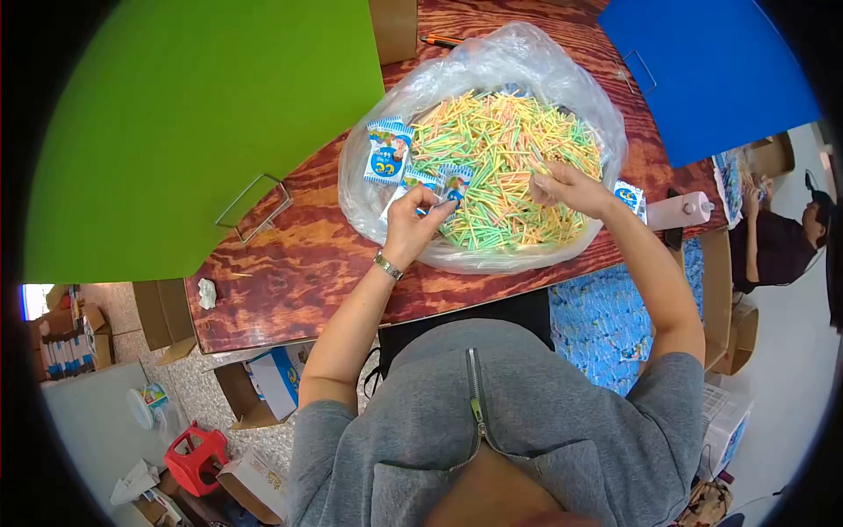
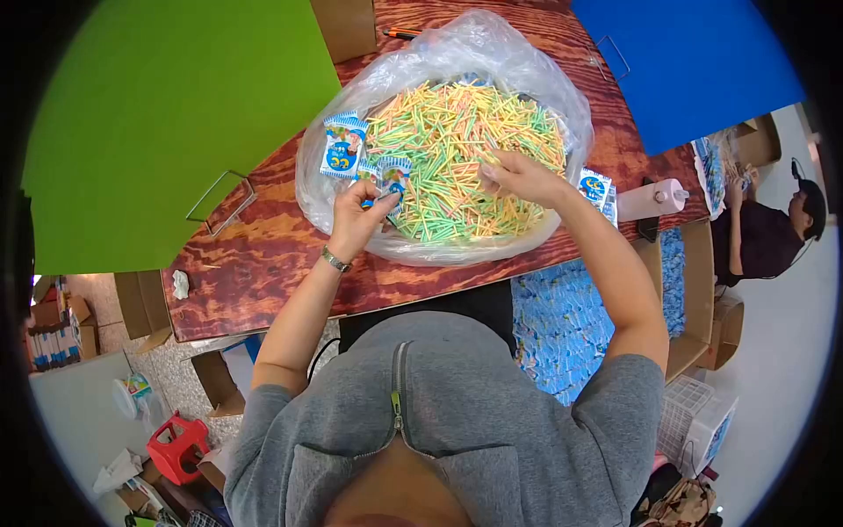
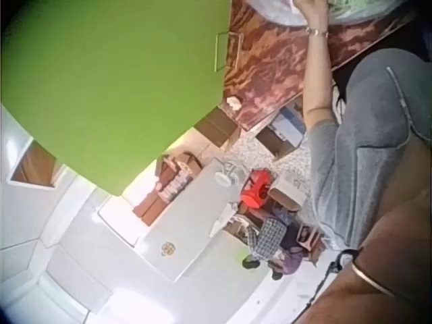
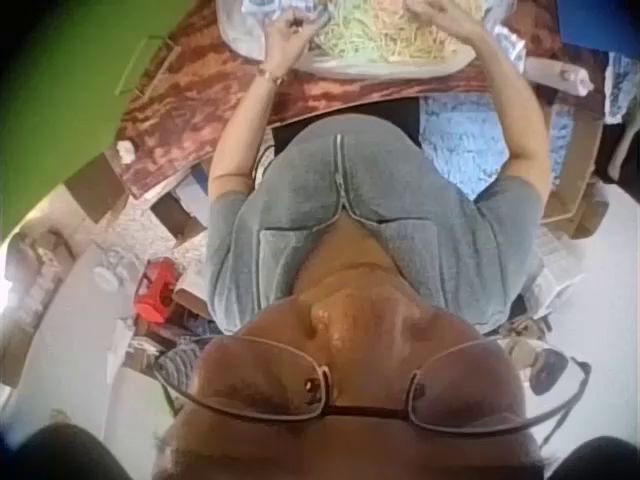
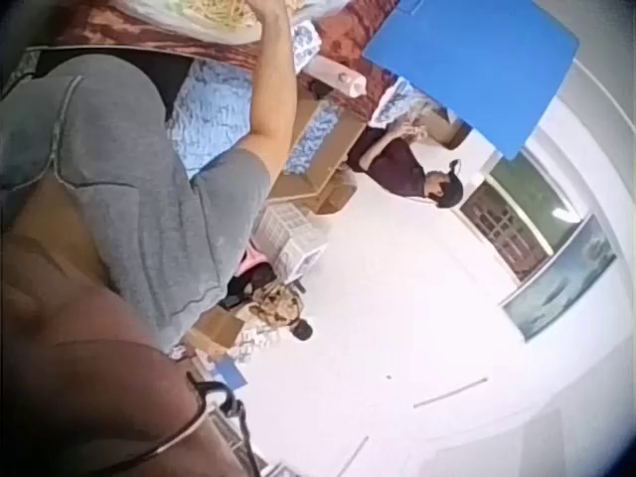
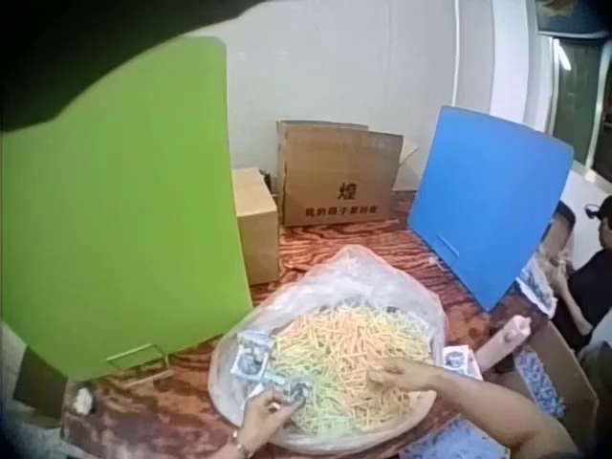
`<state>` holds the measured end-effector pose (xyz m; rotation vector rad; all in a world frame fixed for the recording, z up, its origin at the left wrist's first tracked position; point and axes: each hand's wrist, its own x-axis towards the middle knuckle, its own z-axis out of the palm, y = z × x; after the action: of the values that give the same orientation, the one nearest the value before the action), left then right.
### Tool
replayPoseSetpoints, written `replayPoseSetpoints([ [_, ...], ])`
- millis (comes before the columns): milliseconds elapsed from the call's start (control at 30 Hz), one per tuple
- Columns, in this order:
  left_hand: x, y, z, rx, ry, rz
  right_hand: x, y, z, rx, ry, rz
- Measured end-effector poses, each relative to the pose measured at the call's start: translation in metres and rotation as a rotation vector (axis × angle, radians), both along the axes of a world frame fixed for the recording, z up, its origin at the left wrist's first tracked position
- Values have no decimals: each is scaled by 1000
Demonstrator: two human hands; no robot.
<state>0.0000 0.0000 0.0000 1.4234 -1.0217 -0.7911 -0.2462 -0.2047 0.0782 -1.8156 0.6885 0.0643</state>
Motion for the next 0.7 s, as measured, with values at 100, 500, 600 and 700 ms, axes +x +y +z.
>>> replayPoseSetpoints([
  [100,-6,-4,14,-27,79,0,8,12,13,344,27,-107],
  [500,-14,-3,24,-194,-476,149,60,49,113,-264,166,304],
  [600,-13,-3,27,-260,-578,159,76,45,126,-673,227,559],
  [700,-13,-2,30,-279,-597,149,88,49,138,-770,329,675],
])
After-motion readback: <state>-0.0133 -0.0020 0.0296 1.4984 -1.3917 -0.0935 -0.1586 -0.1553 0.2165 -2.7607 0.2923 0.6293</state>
